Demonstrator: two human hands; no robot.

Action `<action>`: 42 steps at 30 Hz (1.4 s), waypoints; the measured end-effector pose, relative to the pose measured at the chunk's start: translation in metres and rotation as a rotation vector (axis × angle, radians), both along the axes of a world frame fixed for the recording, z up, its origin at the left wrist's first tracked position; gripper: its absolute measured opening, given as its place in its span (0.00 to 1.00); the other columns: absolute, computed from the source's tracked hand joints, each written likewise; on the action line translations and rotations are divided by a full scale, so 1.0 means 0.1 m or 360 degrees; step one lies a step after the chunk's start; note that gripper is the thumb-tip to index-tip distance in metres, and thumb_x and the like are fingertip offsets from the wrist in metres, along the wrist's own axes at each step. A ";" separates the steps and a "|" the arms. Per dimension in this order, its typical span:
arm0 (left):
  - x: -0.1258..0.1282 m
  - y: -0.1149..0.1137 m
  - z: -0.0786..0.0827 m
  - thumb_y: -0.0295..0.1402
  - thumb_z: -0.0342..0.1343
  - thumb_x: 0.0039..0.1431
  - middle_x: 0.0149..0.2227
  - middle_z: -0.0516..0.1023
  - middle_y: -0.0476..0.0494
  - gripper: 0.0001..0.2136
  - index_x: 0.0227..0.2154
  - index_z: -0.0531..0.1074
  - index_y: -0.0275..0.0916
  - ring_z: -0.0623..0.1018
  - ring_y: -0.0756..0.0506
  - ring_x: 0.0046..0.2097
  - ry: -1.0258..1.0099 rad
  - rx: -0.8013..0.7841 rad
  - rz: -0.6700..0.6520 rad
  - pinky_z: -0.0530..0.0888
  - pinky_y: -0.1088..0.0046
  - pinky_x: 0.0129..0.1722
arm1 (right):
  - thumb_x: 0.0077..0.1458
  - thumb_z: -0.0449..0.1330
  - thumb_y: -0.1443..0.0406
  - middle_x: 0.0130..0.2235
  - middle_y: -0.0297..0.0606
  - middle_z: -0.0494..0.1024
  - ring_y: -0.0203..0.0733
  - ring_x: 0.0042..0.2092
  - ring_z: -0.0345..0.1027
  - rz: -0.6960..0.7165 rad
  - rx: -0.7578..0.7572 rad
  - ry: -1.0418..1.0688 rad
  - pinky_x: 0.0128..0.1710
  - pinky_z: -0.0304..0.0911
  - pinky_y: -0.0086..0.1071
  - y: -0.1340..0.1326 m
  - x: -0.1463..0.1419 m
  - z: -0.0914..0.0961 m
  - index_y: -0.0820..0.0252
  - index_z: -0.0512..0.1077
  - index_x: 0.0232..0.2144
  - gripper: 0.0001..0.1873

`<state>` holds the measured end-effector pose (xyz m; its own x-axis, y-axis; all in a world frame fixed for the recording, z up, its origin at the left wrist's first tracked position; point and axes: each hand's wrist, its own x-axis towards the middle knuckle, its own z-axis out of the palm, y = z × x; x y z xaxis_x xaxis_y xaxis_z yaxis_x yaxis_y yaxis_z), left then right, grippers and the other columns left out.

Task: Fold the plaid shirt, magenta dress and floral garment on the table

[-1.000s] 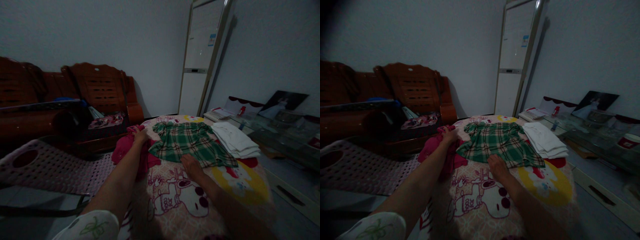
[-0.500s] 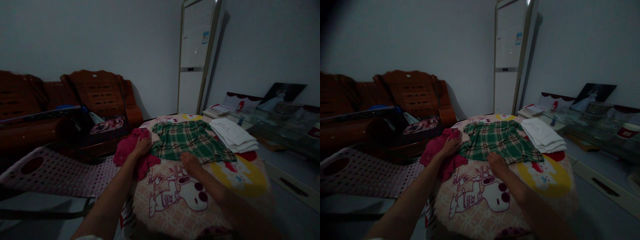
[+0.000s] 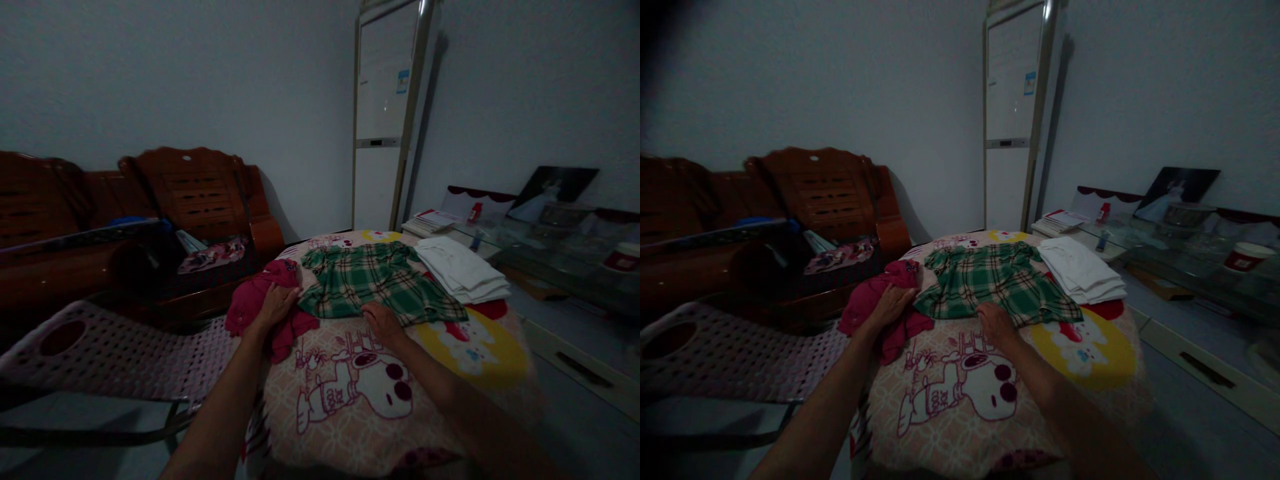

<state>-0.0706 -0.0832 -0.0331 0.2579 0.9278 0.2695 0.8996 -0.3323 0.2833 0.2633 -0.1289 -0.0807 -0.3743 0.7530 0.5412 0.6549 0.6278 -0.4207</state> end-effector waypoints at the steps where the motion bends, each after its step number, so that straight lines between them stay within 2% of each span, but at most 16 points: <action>1: 0.00 0.00 0.01 0.40 0.40 0.66 0.38 0.82 0.38 0.21 0.34 0.79 0.39 0.77 0.39 0.46 0.0033 -0.0021 0.0002 0.51 0.51 0.64 | 0.60 0.51 0.71 0.38 0.42 0.78 0.43 0.41 0.70 -0.0006 -0.0017 0.0056 0.44 0.64 0.35 0.00 0.01 0.00 0.61 0.74 0.38 0.11; 4: 0.00 -0.02 0.04 0.42 0.44 0.64 0.34 0.82 0.39 0.21 0.25 0.77 0.39 0.77 0.39 0.43 0.0088 -0.0098 -0.0051 0.49 0.48 0.64 | 0.60 0.51 0.69 0.36 0.40 0.79 0.41 0.39 0.71 -0.0032 -0.0085 0.0200 0.41 0.63 0.34 0.02 0.04 0.01 0.60 0.74 0.37 0.11; 6: 0.00 -0.05 0.07 0.44 0.46 0.63 0.35 0.82 0.42 0.21 0.23 0.77 0.40 0.77 0.40 0.44 0.0042 -0.0121 -0.0138 0.45 0.45 0.64 | 0.59 0.51 0.68 0.35 0.38 0.79 0.41 0.37 0.71 -0.0049 -0.0122 0.0298 0.40 0.63 0.33 0.03 0.05 0.02 0.60 0.75 0.36 0.11; 11: 0.02 -0.24 0.10 0.46 0.52 0.59 0.41 0.82 0.44 0.15 0.31 0.80 0.43 0.76 0.39 0.48 -0.0076 -0.0109 -0.0215 0.42 0.45 0.65 | 0.56 0.53 0.67 0.32 0.36 0.79 0.41 0.36 0.71 -0.0087 -0.0179 0.0481 0.39 0.64 0.33 0.06 0.07 0.06 0.59 0.75 0.34 0.11; 14: 0.03 -0.36 0.10 0.46 0.50 0.60 0.36 0.82 0.43 0.18 0.26 0.78 0.41 0.76 0.39 0.45 -0.0026 -0.0095 -0.0194 0.42 0.46 0.65 | 0.56 0.53 0.66 0.33 0.36 0.79 0.42 0.36 0.71 -0.0088 -0.0200 0.0515 0.39 0.64 0.33 0.06 0.07 0.07 0.59 0.76 0.34 0.11; 16: 0.03 -0.41 0.11 0.44 0.51 0.60 0.32 0.80 0.43 0.19 0.19 0.75 0.39 0.76 0.40 0.42 0.0076 -0.0120 -0.0183 0.44 0.45 0.64 | 0.55 0.53 0.66 0.33 0.37 0.80 0.42 0.36 0.71 -0.0091 -0.0215 0.0521 0.39 0.64 0.33 0.05 0.07 0.08 0.59 0.76 0.34 0.11; 19: 0.04 -0.46 0.17 0.36 0.55 0.53 0.31 0.80 0.42 0.13 0.17 0.72 0.39 0.76 0.39 0.41 0.0286 -0.0208 -0.0131 0.48 0.44 0.63 | 0.55 0.53 0.66 0.33 0.36 0.80 0.42 0.36 0.71 -0.0105 -0.0236 0.0506 0.39 0.64 0.33 0.05 0.08 0.09 0.58 0.76 0.34 0.11; 22: 0.13 -0.48 0.25 0.30 0.58 0.47 0.34 0.81 0.41 0.02 0.24 0.75 0.40 0.77 0.36 0.44 0.0464 -0.0285 -0.0026 0.51 0.43 0.62 | 0.55 0.54 0.66 0.33 0.36 0.80 0.42 0.36 0.71 -0.0111 -0.0249 0.0508 0.39 0.64 0.34 0.04 0.09 0.11 0.58 0.76 0.34 0.10; 24: 0.25 -0.46 0.27 0.29 0.60 0.44 0.40 0.81 0.38 0.12 0.35 0.77 0.40 0.76 0.33 0.49 0.0498 -0.0241 0.0002 0.51 0.43 0.62 | 0.55 0.54 0.65 0.33 0.37 0.80 0.42 0.36 0.71 -0.0095 -0.0264 0.0530 0.39 0.65 0.34 0.04 0.09 0.12 0.59 0.76 0.34 0.10; 26: 0.38 -0.43 0.23 0.27 0.60 0.43 0.49 0.78 0.34 0.23 0.48 0.74 0.40 0.74 0.33 0.53 0.0455 -0.0175 -0.0071 0.55 0.48 0.62 | 0.55 0.54 0.65 0.33 0.37 0.80 0.42 0.36 0.71 -0.0083 -0.0286 0.0560 0.40 0.65 0.34 0.04 0.10 0.13 0.59 0.76 0.33 0.11; 28: 0.48 -0.38 0.16 0.25 0.58 0.45 0.54 0.75 0.34 0.28 0.54 0.70 0.40 0.74 0.36 0.55 0.0350 -0.0153 -0.0191 0.63 0.59 0.59 | 0.54 0.54 0.64 0.33 0.37 0.80 0.42 0.36 0.71 -0.0090 -0.0308 0.0587 0.40 0.65 0.34 0.04 0.10 0.14 0.59 0.76 0.33 0.11; 29: 0.52 -0.35 0.11 0.25 0.56 0.47 0.54 0.75 0.35 0.26 0.53 0.70 0.40 0.74 0.38 0.54 0.0294 -0.0150 -0.0215 0.67 0.63 0.56 | 0.54 0.54 0.64 0.33 0.37 0.80 0.42 0.36 0.71 -0.0103 -0.0318 0.0601 0.40 0.65 0.34 0.04 0.10 0.13 0.59 0.76 0.33 0.11; 33: 0.53 -0.22 -0.01 0.28 0.49 0.57 0.39 0.80 0.37 0.10 0.36 0.75 0.38 0.78 0.40 0.43 0.0002 -0.0046 -0.0032 0.71 0.67 0.46 | 0.54 0.55 0.62 0.30 0.35 0.78 0.41 0.33 0.70 -0.0151 -0.0339 0.0663 0.37 0.64 0.33 0.06 0.10 0.12 0.59 0.76 0.31 0.10; 37: 0.45 -0.05 0.00 0.33 0.50 0.58 0.28 0.77 0.44 0.07 0.29 0.72 0.38 0.77 0.44 0.32 -0.0727 0.0034 0.0048 0.72 0.71 0.34 | 0.55 0.55 0.59 0.28 0.33 0.77 0.40 0.32 0.69 -0.0158 -0.0357 0.0654 0.34 0.62 0.31 0.07 0.11 0.11 0.58 0.75 0.29 0.11; 40: 0.46 0.10 0.09 0.37 0.54 0.55 0.21 0.72 0.50 0.08 0.26 0.71 0.38 0.70 0.49 0.21 -0.1305 -0.0122 0.0106 0.67 0.75 0.22 | 0.57 0.54 0.60 0.29 0.35 0.77 0.41 0.33 0.70 -0.0209 -0.0318 0.0579 0.34 0.63 0.32 0.05 0.13 0.13 0.59 0.75 0.30 0.11; 42: 0.52 0.20 0.15 0.38 0.58 0.51 0.19 0.70 0.52 0.09 0.25 0.71 0.37 0.67 0.52 0.18 -0.1598 -0.0214 0.0129 0.64 0.77 0.19 | 0.58 0.54 0.62 0.33 0.39 0.79 0.43 0.36 0.71 -0.0242 -0.0189 0.0490 0.39 0.64 0.34 0.02 0.12 0.13 0.60 0.75 0.33 0.11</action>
